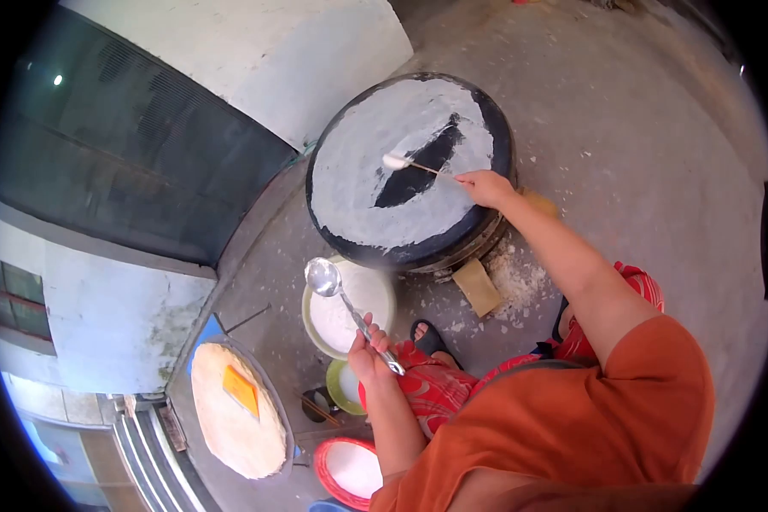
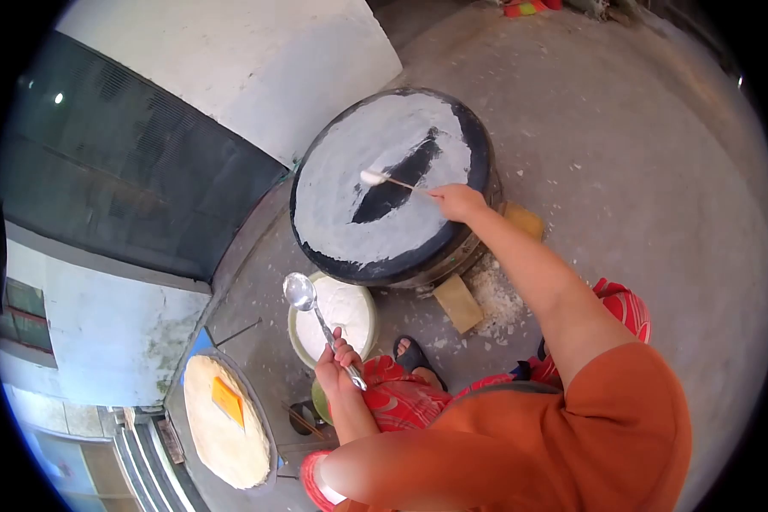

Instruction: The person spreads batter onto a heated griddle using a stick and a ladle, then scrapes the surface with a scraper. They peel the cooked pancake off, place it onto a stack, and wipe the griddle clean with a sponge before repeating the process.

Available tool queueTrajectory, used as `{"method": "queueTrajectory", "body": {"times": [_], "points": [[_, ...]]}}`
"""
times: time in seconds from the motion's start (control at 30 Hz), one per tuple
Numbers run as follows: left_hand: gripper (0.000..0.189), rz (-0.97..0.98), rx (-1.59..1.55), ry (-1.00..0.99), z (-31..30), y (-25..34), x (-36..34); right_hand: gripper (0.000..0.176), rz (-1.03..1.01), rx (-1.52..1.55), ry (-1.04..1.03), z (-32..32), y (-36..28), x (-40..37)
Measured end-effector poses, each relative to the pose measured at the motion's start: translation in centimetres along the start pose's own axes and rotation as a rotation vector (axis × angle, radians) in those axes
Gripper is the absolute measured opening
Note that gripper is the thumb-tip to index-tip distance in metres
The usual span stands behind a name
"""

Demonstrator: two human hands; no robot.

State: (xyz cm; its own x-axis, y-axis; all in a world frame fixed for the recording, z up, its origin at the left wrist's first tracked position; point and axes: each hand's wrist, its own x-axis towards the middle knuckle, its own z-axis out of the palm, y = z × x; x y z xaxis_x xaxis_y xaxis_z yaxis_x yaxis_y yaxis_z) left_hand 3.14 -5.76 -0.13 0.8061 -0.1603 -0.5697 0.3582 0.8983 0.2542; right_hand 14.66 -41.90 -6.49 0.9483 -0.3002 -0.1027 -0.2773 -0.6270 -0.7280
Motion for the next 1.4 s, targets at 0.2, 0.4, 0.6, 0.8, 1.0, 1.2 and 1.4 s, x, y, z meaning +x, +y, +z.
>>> {"method": "queueTrajectory", "body": {"times": [0.2, 0.4, 0.6, 0.8, 1.0, 1.2, 1.4], "points": [[0.032, 0.022, 0.031, -0.019, -0.7, 0.2, -0.6, 0.030, 0.028, 0.107, 0.213, 2.5, 5.0, 0.4], [0.032, 0.017, 0.009, 0.016, 0.0, 0.4, -0.8, 0.029, 0.025, -0.095, -0.128, 2.1, -3.7, -1.1], [0.031, 0.022, 0.050, 0.000, -0.4, 0.4, -1.0, 0.030, -0.062, -0.069, -0.045, 4.7, -1.5, 1.2], [0.031, 0.026, 0.058, -0.010, -0.8, 0.8, -0.8, 0.029, -0.190, -0.228, -0.230, -1.8, -4.5, -3.5], [0.032, 0.055, 0.095, 0.006, -0.3, 0.6, -1.3, 0.035, -0.425, -0.466, 0.376, 0.3, -5.0, -8.5], [0.031, 0.028, 0.095, -0.013, -0.6, 0.7, -1.0, 0.036, -0.556, -0.664, 0.324, 7.2, -4.1, -10.4], [0.028, 0.059, 0.118, 0.021, -0.7, 0.8, -1.1, 0.039, -0.412, -0.463, 0.396, 4.5, -3.0, -8.8]]}}
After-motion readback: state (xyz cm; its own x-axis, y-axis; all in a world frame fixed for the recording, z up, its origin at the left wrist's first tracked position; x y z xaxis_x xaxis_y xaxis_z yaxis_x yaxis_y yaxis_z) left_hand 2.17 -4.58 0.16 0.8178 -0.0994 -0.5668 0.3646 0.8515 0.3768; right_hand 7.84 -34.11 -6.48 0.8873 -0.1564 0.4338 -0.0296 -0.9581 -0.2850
